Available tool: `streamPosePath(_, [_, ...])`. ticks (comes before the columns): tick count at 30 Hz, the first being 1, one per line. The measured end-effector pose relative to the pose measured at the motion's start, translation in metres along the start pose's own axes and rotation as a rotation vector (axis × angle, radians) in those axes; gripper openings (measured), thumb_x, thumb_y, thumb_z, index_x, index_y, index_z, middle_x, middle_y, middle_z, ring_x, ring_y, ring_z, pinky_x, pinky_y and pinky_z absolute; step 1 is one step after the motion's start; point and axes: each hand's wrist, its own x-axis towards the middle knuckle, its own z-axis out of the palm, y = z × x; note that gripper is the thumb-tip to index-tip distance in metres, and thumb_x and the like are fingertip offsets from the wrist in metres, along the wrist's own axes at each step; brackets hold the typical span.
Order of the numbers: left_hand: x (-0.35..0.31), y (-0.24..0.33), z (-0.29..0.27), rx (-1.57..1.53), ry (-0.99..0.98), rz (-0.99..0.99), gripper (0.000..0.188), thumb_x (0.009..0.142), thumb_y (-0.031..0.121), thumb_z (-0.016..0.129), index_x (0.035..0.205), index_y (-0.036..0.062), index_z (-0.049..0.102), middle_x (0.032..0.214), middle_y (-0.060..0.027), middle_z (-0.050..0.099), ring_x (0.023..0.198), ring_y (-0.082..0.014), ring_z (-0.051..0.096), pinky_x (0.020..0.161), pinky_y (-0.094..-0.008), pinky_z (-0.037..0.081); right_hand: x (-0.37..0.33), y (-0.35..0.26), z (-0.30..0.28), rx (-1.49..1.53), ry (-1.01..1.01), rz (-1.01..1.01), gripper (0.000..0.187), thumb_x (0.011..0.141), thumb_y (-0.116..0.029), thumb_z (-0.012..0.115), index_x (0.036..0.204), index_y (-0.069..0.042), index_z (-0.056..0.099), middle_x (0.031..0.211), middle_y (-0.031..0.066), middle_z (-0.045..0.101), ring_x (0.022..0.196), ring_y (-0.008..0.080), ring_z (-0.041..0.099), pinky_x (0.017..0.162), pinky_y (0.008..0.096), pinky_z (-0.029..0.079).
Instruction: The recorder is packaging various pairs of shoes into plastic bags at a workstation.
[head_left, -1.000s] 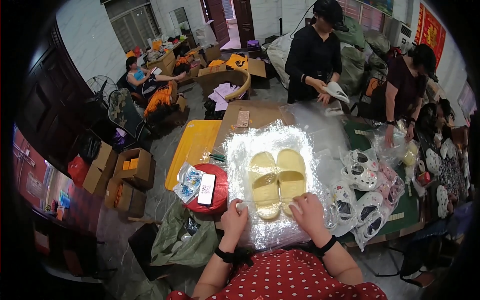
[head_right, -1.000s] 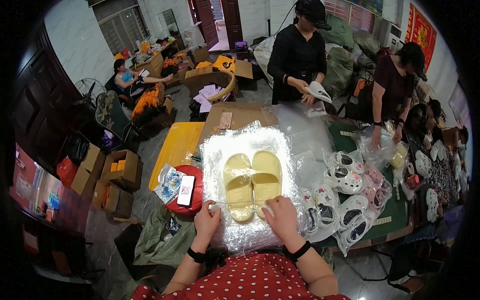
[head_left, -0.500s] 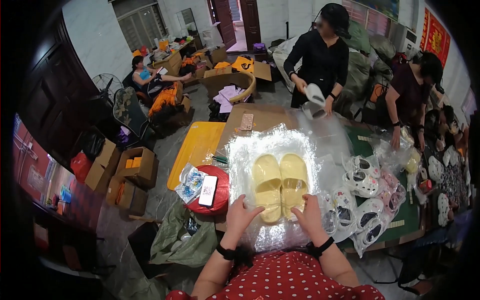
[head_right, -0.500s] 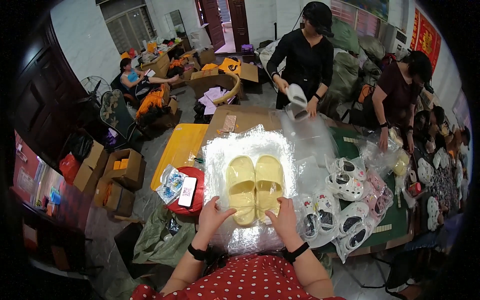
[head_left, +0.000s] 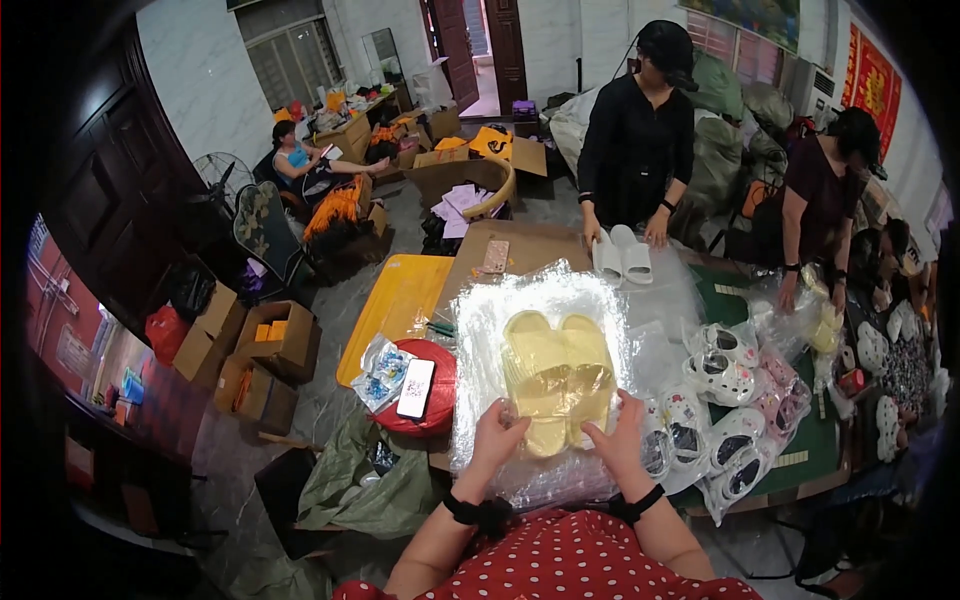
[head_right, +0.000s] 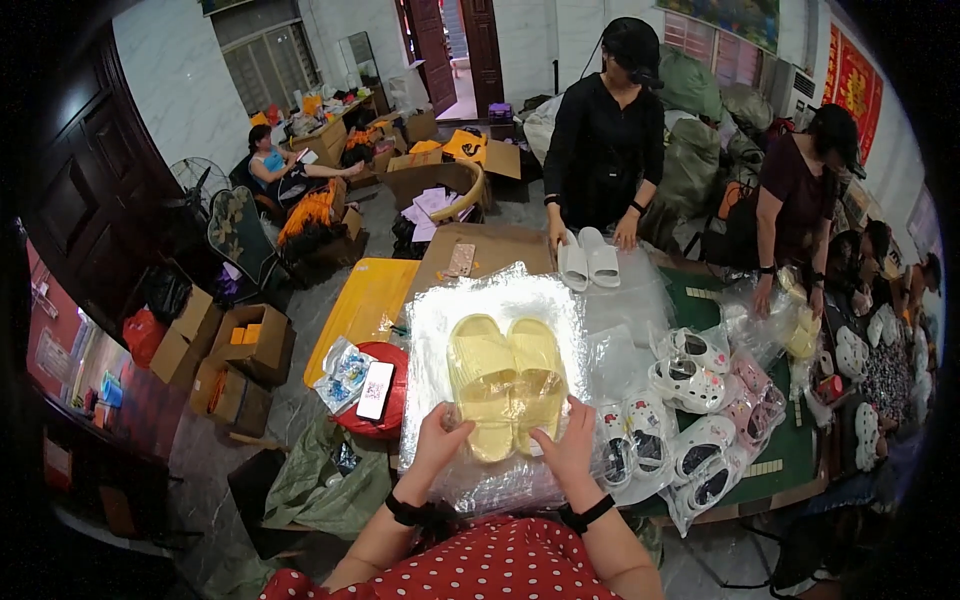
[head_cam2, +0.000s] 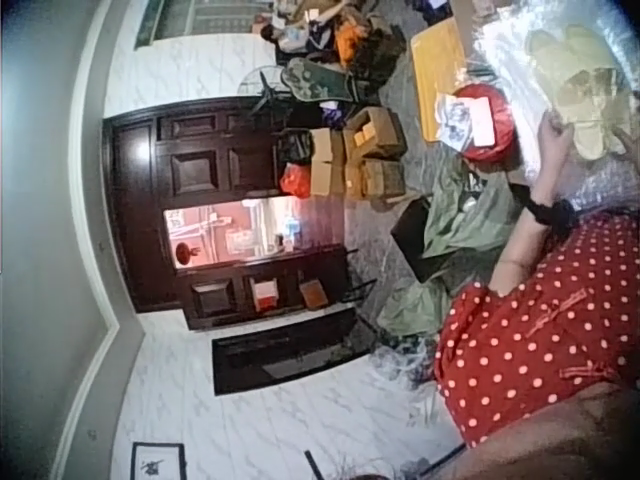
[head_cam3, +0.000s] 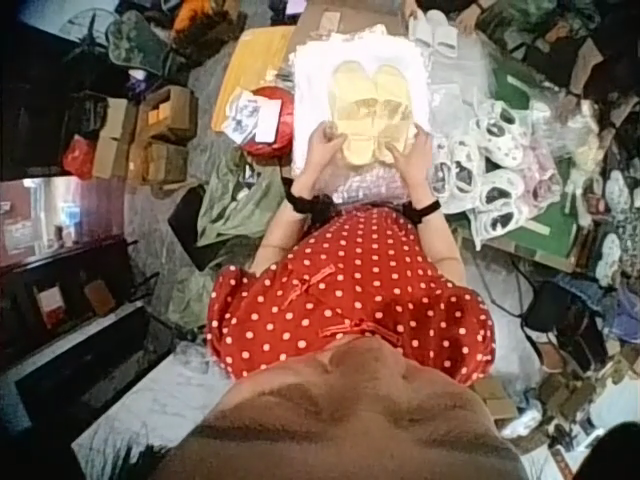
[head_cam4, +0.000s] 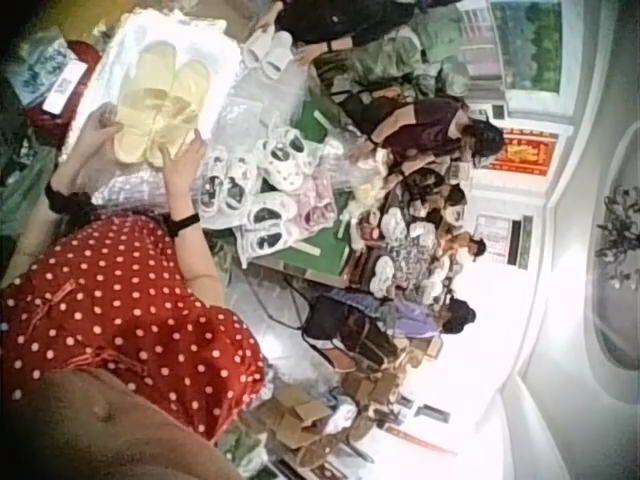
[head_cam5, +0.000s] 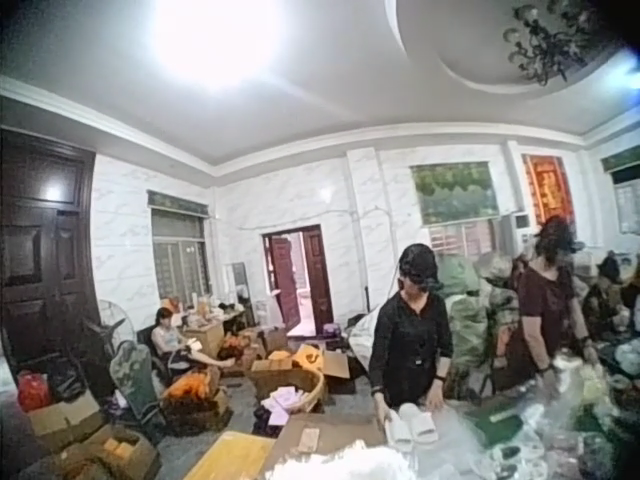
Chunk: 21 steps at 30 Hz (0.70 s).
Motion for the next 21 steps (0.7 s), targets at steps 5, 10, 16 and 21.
streamPosePath(5, [-0.017,0.019,-0.003,-0.387,-0.033,0.009,0.021,0.082,0.003,0.069,0.100,0.0030,0.059,0.089,-0.0027,0.065,0.079,-0.0091,0.061,0.070,-0.0238,0.048,0.000,-0.016,-0.023,-0.219,0.147,-0.105,0.092,0.064,-0.029,0.086,0.135,0.003,0.037,0.120,0.0209,0.051,0.110,0.0356,0.051,0.097,0.0424,0.042])
streamPosePath(10, [-0.026,0.012,-0.014,-0.525,-0.060,0.069,0.026,0.080,-0.003,0.068,0.103,0.0025,0.058,0.098,-0.0055,0.064,0.088,-0.0113,0.062,0.074,-0.0244,0.050,0.008,-0.010,-0.036,0.787,-0.384,0.274,0.080,0.071,-0.022,0.085,0.133,0.003,0.040,0.120,0.0150,0.059,0.107,0.0219,0.060,0.091,0.0353,0.048])
streamPosePath(16, [-0.038,0.053,-0.009,-0.881,-0.068,-0.130,0.054,0.079,-0.004,0.064,0.130,0.0010,0.047,0.120,-0.0103,0.060,0.105,-0.0185,0.061,0.088,-0.0301,0.051,0.002,-0.033,-0.039,0.744,-0.244,0.184,0.062,0.077,-0.007,0.078,0.127,0.003,0.043,0.115,0.0130,0.061,0.100,0.0186,0.063,0.086,0.0315,0.051])
streamPosePath(21, [-0.048,0.049,0.011,-0.651,-0.256,-0.185,0.054,0.084,0.004,0.063,0.135,-0.0024,0.044,0.124,-0.0112,0.059,0.110,-0.0198,0.060,0.095,-0.0334,0.049,-0.006,-0.045,-0.020,0.790,-0.144,0.135,0.059,0.079,-0.004,0.072,0.128,0.003,0.040,0.115,0.0141,0.060,0.102,0.0193,0.062,0.087,0.0318,0.051])
